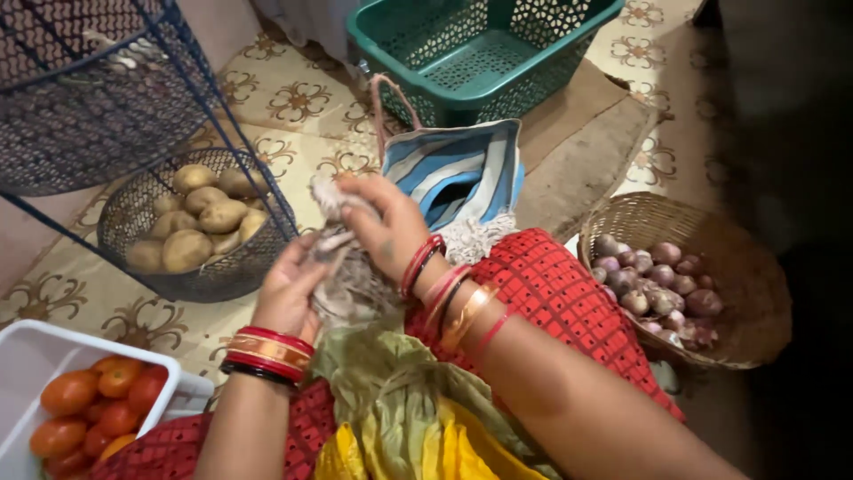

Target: The person sits on the floor and wipes potatoes with a cloth, then places them into a striped bag. The person repeats this process for several potatoes, handling them one at a time.

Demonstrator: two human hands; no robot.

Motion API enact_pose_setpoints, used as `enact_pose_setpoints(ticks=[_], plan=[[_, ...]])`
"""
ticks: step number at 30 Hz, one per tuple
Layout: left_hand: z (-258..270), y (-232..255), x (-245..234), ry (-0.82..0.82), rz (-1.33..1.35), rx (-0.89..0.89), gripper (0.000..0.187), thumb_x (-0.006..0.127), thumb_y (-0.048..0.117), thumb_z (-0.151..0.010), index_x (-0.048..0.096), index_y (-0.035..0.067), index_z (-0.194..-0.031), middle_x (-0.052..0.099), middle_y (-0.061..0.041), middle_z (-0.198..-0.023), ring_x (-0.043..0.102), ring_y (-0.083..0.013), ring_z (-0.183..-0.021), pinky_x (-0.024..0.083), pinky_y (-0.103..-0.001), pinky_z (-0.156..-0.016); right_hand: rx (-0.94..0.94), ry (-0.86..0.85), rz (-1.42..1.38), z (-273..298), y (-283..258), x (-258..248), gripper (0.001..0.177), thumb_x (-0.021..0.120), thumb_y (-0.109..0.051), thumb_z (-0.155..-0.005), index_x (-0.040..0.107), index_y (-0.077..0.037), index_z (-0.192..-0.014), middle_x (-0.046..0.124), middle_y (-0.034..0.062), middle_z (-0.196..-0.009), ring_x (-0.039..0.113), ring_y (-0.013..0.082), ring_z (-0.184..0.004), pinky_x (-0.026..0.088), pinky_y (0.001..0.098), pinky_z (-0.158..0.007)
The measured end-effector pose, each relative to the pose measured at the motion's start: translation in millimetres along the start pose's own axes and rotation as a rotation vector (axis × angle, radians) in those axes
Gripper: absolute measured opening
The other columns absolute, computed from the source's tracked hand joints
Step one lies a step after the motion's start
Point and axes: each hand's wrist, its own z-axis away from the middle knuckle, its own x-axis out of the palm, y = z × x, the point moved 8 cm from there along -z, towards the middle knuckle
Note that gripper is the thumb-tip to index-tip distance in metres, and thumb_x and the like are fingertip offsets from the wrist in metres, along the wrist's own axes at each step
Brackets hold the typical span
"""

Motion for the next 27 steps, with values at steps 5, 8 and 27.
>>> enact_pose_setpoints(ticks=[5,8,27], plan=[[-6.1,5.7,14.1,0.100,0.035,0.068,0.035,0.056,0.006,-0.099,0.056,0.003,-0.135,0.068,-0.011,-0.118,0.069,-0.0182,-0.100,0.059,-0.033,-0.082,-0.070,-0.175,0.073,16.1,-28.7,-3.7,0.053,0.076,-0.026,-0.092,0.059,0.000,-0.135,0.062,0.0191,-0.124,0.062,0.0289,-0.118,0.049,0.0352,-0.102],[-8.0,2.9,24.1,0.150,0.059,0.045,0.032,0.055,0.018,-0.104,0.061,0.004,-0.132,0.069,-0.009,-0.117,0.068,-0.0158,-0.097,0.058,-0.031,-0.077,-0.044,-0.156,0.112,14.6,-13.0,-18.2,0.056,0.076,-0.028,-0.091,0.058,0.000,-0.136,0.066,0.0183,-0.126,0.063,0.0270,-0.119,0.048,0.0352,-0.103],[-81.9,-46.7,99.4,0.137,-1.664,0.339,0.061,0.081,0.023,-0.078,0.060,0.015,-0.134,0.048,-0.010,-0.147,0.039,-0.0372,-0.137,0.036,-0.060,-0.105,0.259,0.096,0.600,-1.2,119.1,-186.9,0.027,0.073,-0.020,-0.082,0.076,-0.008,-0.106,0.072,0.0210,-0.101,0.068,0.0387,-0.096,0.054,0.0419,-0.085]])
